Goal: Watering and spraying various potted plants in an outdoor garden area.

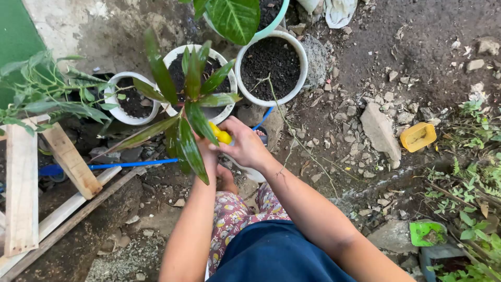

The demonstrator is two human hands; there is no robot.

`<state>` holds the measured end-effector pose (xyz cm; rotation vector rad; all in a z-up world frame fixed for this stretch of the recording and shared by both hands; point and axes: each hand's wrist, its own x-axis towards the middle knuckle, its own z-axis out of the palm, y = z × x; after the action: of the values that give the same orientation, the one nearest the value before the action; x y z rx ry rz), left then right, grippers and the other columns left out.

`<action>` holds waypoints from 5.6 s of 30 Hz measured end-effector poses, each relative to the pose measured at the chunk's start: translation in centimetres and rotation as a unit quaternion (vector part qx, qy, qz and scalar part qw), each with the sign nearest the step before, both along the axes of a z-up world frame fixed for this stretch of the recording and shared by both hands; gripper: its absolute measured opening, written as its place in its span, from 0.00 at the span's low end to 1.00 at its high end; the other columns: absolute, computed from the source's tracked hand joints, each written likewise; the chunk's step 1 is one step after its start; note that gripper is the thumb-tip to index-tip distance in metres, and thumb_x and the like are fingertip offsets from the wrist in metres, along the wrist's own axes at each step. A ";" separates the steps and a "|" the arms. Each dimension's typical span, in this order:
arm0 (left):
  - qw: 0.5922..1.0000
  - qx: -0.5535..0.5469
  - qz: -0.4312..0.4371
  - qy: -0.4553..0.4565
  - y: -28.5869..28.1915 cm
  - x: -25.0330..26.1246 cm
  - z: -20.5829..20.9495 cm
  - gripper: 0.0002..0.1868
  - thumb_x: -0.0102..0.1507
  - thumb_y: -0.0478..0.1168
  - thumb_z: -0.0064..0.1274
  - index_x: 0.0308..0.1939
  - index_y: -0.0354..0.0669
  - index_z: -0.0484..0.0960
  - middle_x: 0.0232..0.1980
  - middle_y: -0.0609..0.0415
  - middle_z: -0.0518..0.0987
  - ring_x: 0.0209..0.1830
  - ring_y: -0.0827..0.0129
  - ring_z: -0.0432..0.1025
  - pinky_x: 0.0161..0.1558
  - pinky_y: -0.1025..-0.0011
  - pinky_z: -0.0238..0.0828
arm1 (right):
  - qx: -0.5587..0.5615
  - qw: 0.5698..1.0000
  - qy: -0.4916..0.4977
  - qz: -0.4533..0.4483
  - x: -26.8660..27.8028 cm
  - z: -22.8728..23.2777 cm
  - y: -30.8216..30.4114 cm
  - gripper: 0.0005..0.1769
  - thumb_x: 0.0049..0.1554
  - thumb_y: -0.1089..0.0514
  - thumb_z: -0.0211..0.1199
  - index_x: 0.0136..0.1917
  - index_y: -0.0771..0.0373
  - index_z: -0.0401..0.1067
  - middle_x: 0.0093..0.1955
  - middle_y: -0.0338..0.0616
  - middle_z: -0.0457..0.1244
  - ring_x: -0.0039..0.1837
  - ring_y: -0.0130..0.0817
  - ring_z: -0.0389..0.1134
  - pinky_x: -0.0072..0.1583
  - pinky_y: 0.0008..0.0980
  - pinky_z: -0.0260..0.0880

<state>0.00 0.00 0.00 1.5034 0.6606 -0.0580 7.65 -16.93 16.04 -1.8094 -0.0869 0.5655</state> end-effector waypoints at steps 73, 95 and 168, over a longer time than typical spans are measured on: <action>0.965 0.107 0.148 -0.187 29.2 0.8 -2.9 0.15 0.74 0.39 0.47 0.63 0.37 0.69 0.61 0.52 0.71 0.62 0.69 0.68 0.63 0.69 0.72 | 0.040 0.993 -0.099 0.044 0.1 -13.6 35.0 0.31 0.57 0.43 0.71 0.61 0.66 0.66 0.50 0.46 0.68 0.54 0.32 0.68 0.59 0.34 0.71; 0.957 0.171 -0.021 -0.235 35.5 8.9 3.6 0.27 0.68 0.28 0.58 0.71 0.40 0.71 0.42 0.52 0.84 0.41 0.76 0.76 0.46 0.75 0.76 | 0.023 0.984 -0.153 0.083 1.1 -9.4 34.6 0.33 0.58 0.43 0.71 0.64 0.67 0.64 0.53 0.51 0.67 0.56 0.39 0.68 0.60 0.38 0.68; 0.888 0.132 0.130 -0.422 34.9 10.8 8.6 0.22 0.82 0.37 0.44 0.78 0.40 0.58 0.74 0.41 0.67 0.75 0.60 0.63 0.78 0.64 0.58 | 0.116 0.964 -0.234 0.057 7.3 0.1 35.3 0.23 0.65 0.51 0.70 0.64 0.66 0.67 0.54 0.40 0.67 0.58 0.27 0.67 0.64 0.30 0.70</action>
<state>10.80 34.91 8.63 1.4974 0.1470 0.8809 14.96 18.33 16.13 -1.6818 -0.5598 0.1859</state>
